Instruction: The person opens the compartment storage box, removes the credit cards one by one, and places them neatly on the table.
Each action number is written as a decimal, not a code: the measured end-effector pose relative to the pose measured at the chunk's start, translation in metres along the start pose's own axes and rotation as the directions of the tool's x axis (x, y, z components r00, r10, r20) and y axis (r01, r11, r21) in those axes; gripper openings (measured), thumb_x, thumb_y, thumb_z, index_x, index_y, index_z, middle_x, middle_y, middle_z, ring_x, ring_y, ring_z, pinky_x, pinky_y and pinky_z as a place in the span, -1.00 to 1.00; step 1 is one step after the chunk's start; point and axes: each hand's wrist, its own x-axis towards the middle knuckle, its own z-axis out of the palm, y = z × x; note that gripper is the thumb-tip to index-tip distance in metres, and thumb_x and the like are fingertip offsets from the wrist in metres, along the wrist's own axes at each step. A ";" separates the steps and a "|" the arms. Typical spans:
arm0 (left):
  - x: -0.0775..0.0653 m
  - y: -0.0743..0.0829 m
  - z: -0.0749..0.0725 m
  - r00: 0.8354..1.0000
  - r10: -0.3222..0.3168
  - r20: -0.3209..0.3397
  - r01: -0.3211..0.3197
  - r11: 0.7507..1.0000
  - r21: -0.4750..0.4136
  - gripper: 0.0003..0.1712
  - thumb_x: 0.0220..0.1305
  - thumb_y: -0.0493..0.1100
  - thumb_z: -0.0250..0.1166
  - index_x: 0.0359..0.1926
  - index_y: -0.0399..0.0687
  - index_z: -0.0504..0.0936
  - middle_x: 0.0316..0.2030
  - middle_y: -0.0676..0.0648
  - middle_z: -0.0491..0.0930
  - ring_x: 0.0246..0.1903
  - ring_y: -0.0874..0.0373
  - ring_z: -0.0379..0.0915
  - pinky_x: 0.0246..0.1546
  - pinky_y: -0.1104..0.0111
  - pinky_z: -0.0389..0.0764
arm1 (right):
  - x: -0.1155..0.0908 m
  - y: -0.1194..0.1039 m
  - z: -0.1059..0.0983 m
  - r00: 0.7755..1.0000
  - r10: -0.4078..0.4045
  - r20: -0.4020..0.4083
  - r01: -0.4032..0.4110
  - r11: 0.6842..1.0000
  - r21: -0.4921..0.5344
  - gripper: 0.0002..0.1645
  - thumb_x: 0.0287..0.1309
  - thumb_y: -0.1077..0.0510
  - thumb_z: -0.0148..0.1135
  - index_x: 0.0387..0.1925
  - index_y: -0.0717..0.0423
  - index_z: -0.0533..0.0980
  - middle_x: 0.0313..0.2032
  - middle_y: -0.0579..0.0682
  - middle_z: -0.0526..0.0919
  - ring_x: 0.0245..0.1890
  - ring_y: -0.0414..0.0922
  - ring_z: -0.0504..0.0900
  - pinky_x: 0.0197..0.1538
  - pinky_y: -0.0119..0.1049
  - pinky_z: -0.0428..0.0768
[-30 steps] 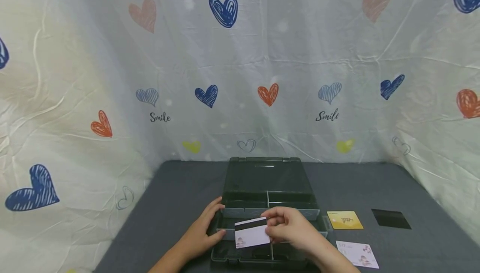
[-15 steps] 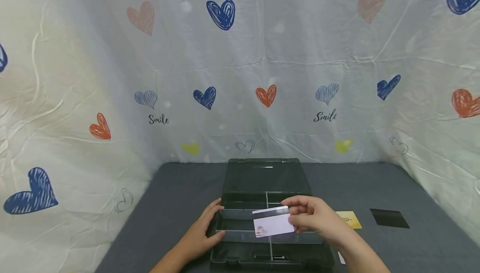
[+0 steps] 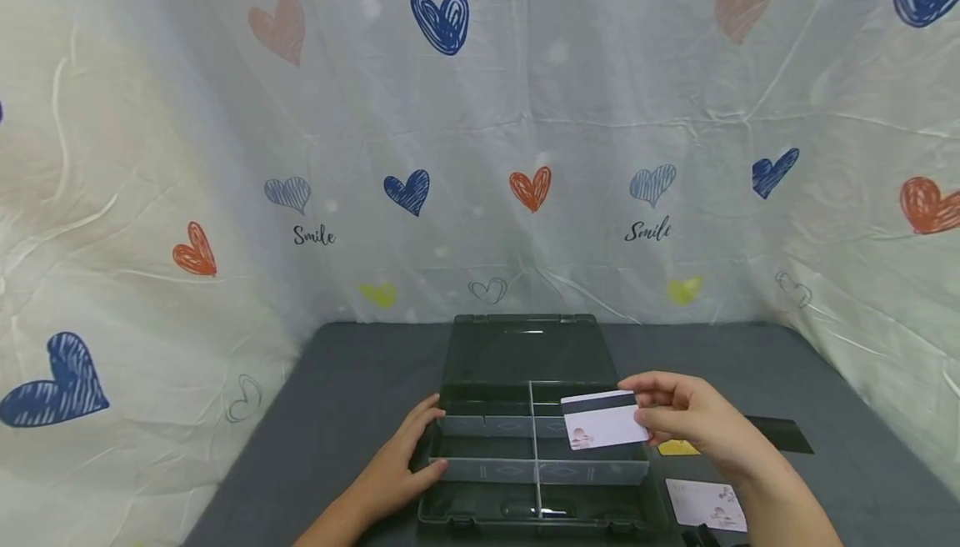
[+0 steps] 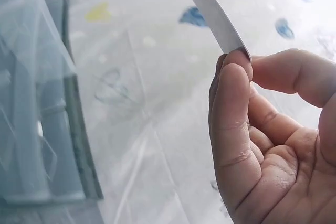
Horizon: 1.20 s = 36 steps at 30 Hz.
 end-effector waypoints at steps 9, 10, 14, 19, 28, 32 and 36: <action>0.000 -0.001 -0.001 1.000 -0.003 -0.006 0.003 1.000 0.001 -0.23 0.36 0.14 0.35 0.47 0.09 0.30 0.60 0.06 0.00 0.51 0.00 0.04 0.25 -0.19 0.36 | -0.022 0.006 -0.044 0.997 -0.061 -0.048 0.057 0.995 -0.081 -0.48 0.44 0.32 0.16 0.27 0.58 0.31 -0.08 0.00 0.70 -0.28 -0.08 0.69 -0.28 -0.18 0.69; -0.001 -0.001 -0.001 1.000 -0.003 -0.006 0.003 1.000 -0.002 -0.23 0.36 0.14 0.36 0.47 0.08 0.30 0.60 0.06 0.00 0.51 0.00 0.03 0.25 -0.19 0.35 | -0.025 0.007 -0.050 0.997 -0.060 -0.055 0.054 0.994 -0.092 -0.50 0.44 0.32 0.15 0.27 0.57 0.32 -0.05 -0.02 0.70 -0.25 -0.09 0.70 -0.27 -0.17 0.70; -0.001 -0.001 -0.001 1.000 -0.006 -0.004 0.006 1.000 0.000 -0.23 0.37 0.13 0.35 0.48 0.07 0.30 0.60 0.05 0.01 0.51 0.00 0.04 0.25 -0.19 0.36 | -0.035 0.013 -0.071 0.996 -0.017 -0.087 0.008 0.995 -0.101 -0.63 0.46 0.33 0.11 0.23 0.15 0.53 -0.04 -0.12 0.70 -0.21 -0.12 0.71 -0.25 -0.19 0.70; -0.002 -0.001 -0.001 1.000 -0.009 -0.005 0.009 1.000 0.005 -0.23 0.37 0.13 0.35 0.48 0.07 0.30 0.60 0.06 0.01 0.51 0.02 0.05 0.25 -0.17 0.37 | -0.050 0.023 -0.093 0.991 0.048 -0.121 -0.059 0.994 -0.090 -0.51 0.47 0.33 0.09 0.03 -0.40 0.60 -0.08 -0.21 0.72 -0.25 -0.14 0.70 -0.28 -0.22 0.68; -0.003 0.000 0.000 1.000 -0.011 -0.006 0.011 1.000 -0.007 -0.23 0.37 0.12 0.36 0.48 0.07 0.30 0.60 0.04 0.01 0.51 0.02 0.03 0.26 -0.16 0.37 | -0.076 0.042 -0.130 0.980 0.154 -0.124 -0.167 0.981 -0.101 -0.51 0.51 0.28 0.06 -0.05 -0.51 0.58 -0.09 -0.30 0.71 -0.22 -0.15 0.70 -0.24 -0.21 0.67; -0.003 0.001 0.000 1.000 -0.014 -0.002 0.014 1.000 -0.013 -0.23 0.37 0.13 0.35 0.48 0.06 0.30 0.60 0.03 0.00 0.51 0.02 0.04 0.25 -0.16 0.37 | -0.086 0.049 -0.144 0.952 0.272 -0.143 -0.287 0.953 -0.100 -0.72 0.52 0.21 0.07 0.14 0.01 0.57 -0.08 -0.22 0.68 -0.21 -0.13 0.67 -0.19 -0.18 0.67; -0.003 0.001 0.000 1.000 -0.014 -0.002 0.014 1.000 -0.010 -0.22 0.37 0.14 0.34 0.49 0.06 0.29 0.60 0.04 0.00 0.50 0.01 0.05 0.24 -0.16 0.38 | -0.090 0.057 -0.154 0.918 0.373 -0.133 -0.387 0.917 -0.100 -0.48 0.53 0.15 0.08 0.22 0.55 0.33 -0.07 -0.10 0.66 -0.20 -0.10 0.65 -0.15 -0.13 0.67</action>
